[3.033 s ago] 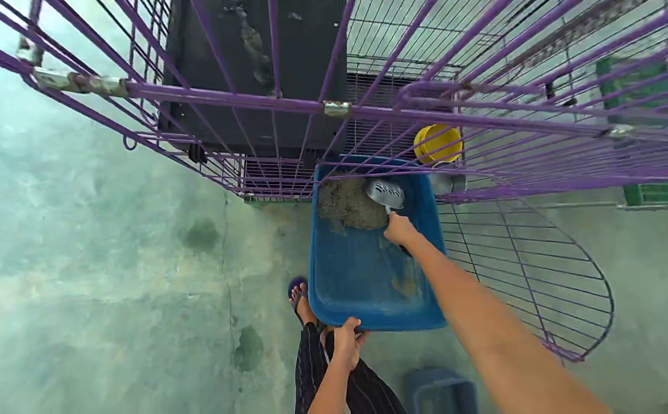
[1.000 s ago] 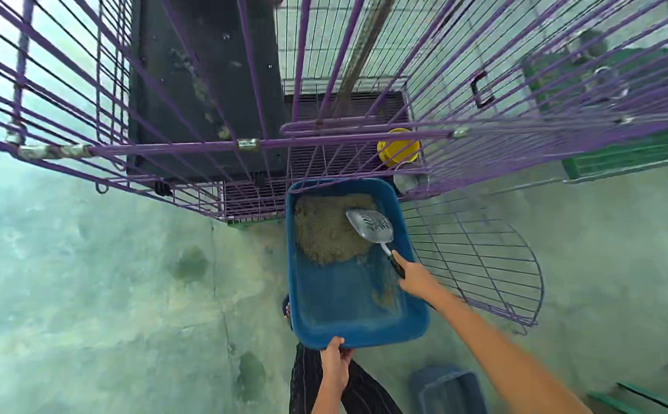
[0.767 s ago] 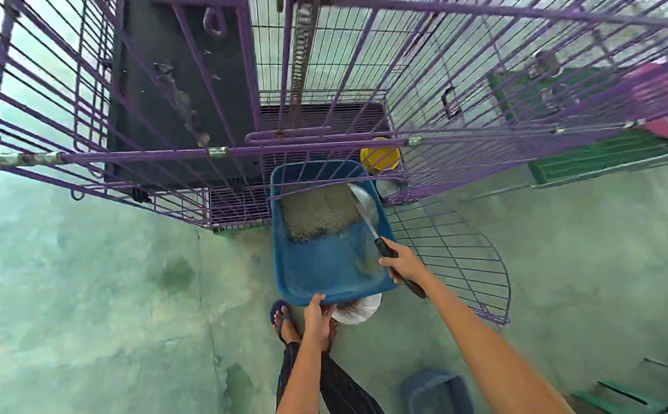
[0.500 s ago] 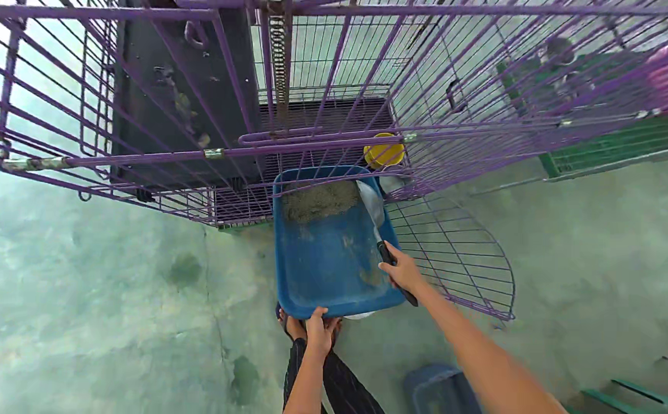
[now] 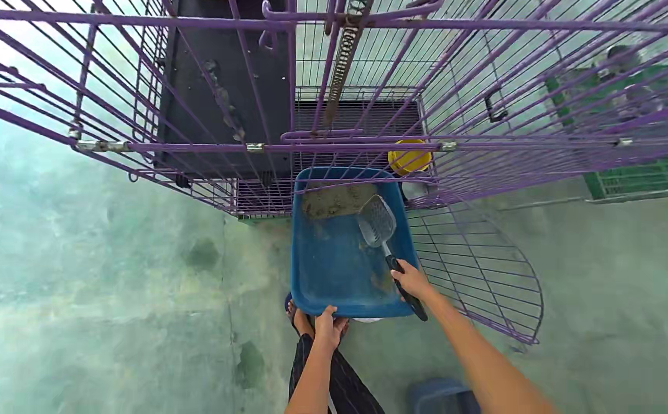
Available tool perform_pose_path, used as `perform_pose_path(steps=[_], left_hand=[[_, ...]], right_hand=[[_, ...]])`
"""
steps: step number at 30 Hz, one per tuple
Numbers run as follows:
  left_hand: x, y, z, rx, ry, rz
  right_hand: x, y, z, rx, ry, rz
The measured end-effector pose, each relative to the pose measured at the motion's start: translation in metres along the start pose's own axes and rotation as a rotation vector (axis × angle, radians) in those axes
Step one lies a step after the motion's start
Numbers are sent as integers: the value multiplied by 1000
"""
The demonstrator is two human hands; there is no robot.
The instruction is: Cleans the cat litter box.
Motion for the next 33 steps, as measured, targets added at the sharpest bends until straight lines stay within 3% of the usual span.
perform_pose_path(steps=[3,9,15,21,23,28,33], left_hand=[[6,14,10,27,-27,-10],[20,67,38,64,-48,1],[31,131,55,4,-25,22],[43,201,63,-6,-72,40],[42,208,60,6,-57,41],[36,199,46,-11,-95,59],[33,153,26,-43,-46,84]], right_hand=[[-22,-8,-1,-64,100,-23],[-120,-11,9,-122,280,220],[-186,5,43,-95,461,149],[-192,57,32,69,429,17],[-194,70,54,148,495,5],[-196,113,87,311,715,-103],[-147,144,75,328,412,-267]])
Point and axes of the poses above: each hand's wrist, its own y-axis towards the middle knuckle, its own x-axis out of the back of the hand, z = x × y, the point moved 6 cm from there along y, towards the middle knuckle, and after that the axes turned 2 degrees about y, right-handed, at the moved point
